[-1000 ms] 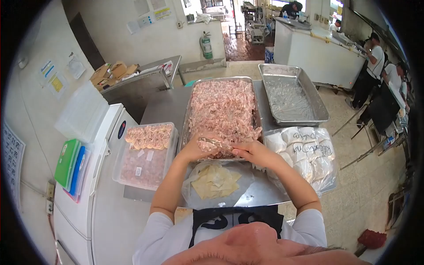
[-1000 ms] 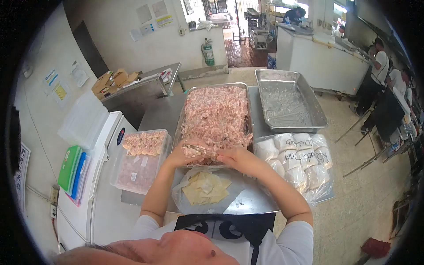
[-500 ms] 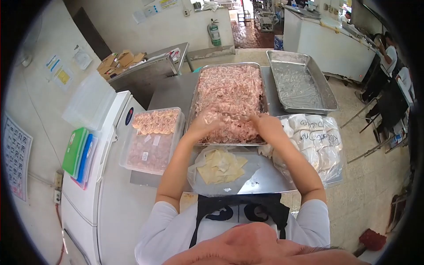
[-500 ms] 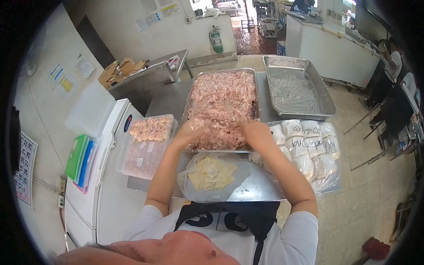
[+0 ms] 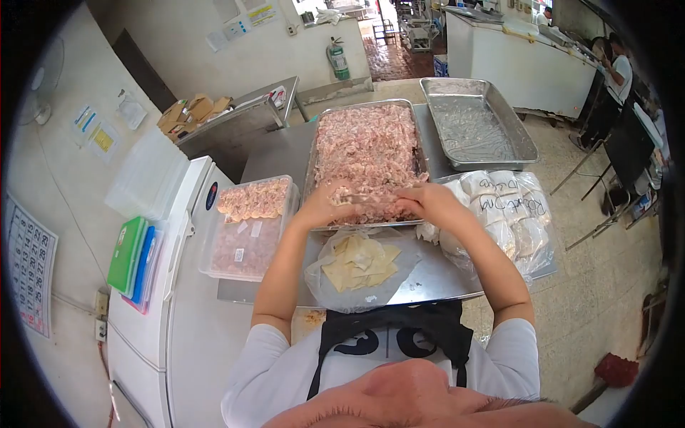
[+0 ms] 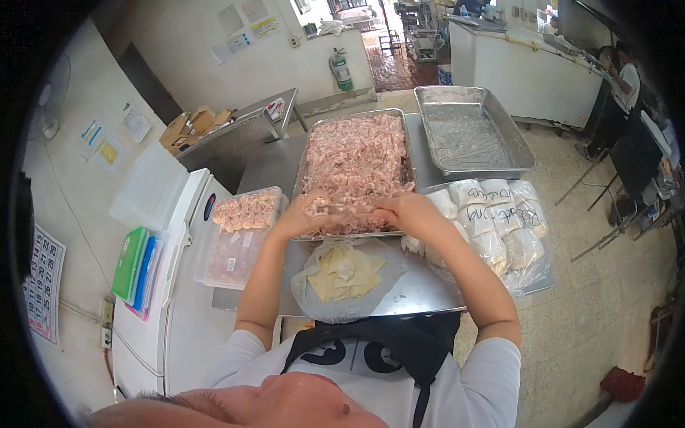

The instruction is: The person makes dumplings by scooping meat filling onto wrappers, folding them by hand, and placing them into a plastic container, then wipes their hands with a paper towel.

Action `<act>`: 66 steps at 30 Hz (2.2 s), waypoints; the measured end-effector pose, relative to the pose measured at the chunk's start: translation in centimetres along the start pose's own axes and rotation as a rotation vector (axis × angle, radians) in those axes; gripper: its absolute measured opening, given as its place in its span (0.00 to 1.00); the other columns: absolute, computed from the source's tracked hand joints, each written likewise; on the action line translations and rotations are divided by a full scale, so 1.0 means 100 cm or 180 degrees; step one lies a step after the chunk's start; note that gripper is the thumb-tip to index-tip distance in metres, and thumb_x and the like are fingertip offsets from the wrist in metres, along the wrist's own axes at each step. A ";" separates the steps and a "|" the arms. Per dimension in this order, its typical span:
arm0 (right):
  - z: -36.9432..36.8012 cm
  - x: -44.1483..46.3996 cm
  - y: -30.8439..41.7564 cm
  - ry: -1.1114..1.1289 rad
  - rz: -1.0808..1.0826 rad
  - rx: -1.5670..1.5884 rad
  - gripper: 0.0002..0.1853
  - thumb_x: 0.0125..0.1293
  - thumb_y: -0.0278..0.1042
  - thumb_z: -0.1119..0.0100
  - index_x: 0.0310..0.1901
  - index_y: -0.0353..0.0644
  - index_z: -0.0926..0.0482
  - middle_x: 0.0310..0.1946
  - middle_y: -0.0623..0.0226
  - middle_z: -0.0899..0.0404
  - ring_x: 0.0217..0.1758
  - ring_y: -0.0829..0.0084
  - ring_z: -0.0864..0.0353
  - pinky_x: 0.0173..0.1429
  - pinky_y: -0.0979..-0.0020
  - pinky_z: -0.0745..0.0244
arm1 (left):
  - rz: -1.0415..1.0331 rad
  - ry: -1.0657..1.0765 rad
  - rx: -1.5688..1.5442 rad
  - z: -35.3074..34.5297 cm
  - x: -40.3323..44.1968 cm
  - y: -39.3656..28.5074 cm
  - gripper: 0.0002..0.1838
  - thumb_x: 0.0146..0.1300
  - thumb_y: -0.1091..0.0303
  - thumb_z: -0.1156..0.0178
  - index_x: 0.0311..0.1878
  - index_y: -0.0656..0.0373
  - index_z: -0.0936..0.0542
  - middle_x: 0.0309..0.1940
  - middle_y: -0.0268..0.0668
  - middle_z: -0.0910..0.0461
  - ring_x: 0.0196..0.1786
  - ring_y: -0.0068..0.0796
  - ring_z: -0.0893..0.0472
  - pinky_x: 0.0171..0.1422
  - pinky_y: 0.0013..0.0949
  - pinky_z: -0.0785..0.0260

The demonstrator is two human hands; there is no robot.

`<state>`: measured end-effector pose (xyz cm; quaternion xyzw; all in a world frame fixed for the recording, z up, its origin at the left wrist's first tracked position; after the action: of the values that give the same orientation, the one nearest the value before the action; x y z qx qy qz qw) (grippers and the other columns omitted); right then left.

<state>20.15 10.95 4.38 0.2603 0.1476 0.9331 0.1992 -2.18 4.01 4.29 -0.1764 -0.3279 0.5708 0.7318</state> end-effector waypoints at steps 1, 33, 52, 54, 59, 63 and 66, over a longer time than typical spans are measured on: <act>0.006 0.001 0.014 -0.0017 0.0017 0.0001 0.14 0.67 0.42 0.41 0.49 0.44 0.18 0.34 0.57 0.16 0.37 0.56 0.17 0.40 0.62 0.23 | -0.0005 -0.0009 0.0021 -0.002 0.000 0.007 0.20 0.51 0.63 0.27 0.45 0.60 0.21 0.43 0.38 0.18 0.45 0.24 0.21 0.51 0.32 0.29; 0.010 0.021 0.056 -0.0168 -0.0209 -0.0031 0.14 0.71 0.45 0.50 0.47 0.45 0.22 0.34 0.55 0.20 0.39 0.50 0.19 0.39 0.56 0.23 | 0.1079 -0.0432 -0.1519 0.017 -0.016 0.024 0.26 0.49 0.58 0.23 0.47 0.62 0.22 0.41 0.36 0.18 0.48 0.28 0.20 0.58 0.32 0.29; -0.073 -0.002 -0.042 0.0007 -0.1847 0.3633 0.16 0.73 0.37 0.49 0.56 0.38 0.24 0.20 0.80 0.34 0.15 0.88 0.42 0.18 0.83 0.49 | 0.2319 -0.2304 0.2404 0.212 -0.246 0.190 0.31 0.52 0.65 0.33 0.61 0.55 0.28 0.36 0.42 0.19 0.40 0.43 0.19 0.49 0.41 0.26; -0.074 -0.002 -0.042 -0.0033 -0.1874 0.3600 0.16 0.73 0.38 0.48 0.57 0.40 0.25 0.21 0.79 0.34 0.15 0.88 0.42 0.17 0.83 0.51 | 0.2440 -0.2456 0.2067 0.210 -0.243 0.203 0.35 0.52 0.64 0.33 0.65 0.54 0.32 0.38 0.42 0.18 0.43 0.44 0.19 0.51 0.42 0.27; -0.076 -0.004 -0.043 -0.0069 -0.1997 0.3559 0.16 0.73 0.38 0.48 0.57 0.40 0.25 0.21 0.80 0.33 0.15 0.88 0.41 0.17 0.84 0.49 | 0.2536 -0.2157 0.1864 0.206 -0.222 0.239 0.47 0.54 0.64 0.33 0.75 0.57 0.47 0.36 0.46 0.17 0.38 0.44 0.17 0.44 0.41 0.26; -0.076 -0.006 -0.044 -0.0130 -0.2050 0.3608 0.16 0.72 0.35 0.46 0.58 0.39 0.25 0.22 0.80 0.31 0.16 0.89 0.40 0.18 0.84 0.48 | 0.2435 -0.1760 0.1660 0.198 -0.213 0.248 0.49 0.53 0.65 0.34 0.76 0.56 0.49 0.37 0.48 0.17 0.37 0.46 0.17 0.43 0.43 0.27; -0.073 -0.002 -0.037 -0.0103 -0.1875 0.3352 0.16 0.70 0.32 0.44 0.57 0.40 0.24 0.23 0.81 0.30 0.17 0.90 0.40 0.19 0.84 0.48 | 0.2668 -0.1665 0.1547 0.197 -0.209 0.250 0.49 0.54 0.67 0.36 0.77 0.55 0.52 0.37 0.51 0.17 0.39 0.49 0.17 0.44 0.45 0.27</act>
<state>17.38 12.85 -3.13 0.2862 0.6527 0.6360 0.2958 -36.36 -11.04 -3.11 0.0299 -0.2594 0.8975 0.3555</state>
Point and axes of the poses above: each hand's wrist, its own x-axis towards the middle knuckle, its own z-axis out of the back of the hand, y = z × x, the point moved 6 cm from there along x, towards the middle knuckle
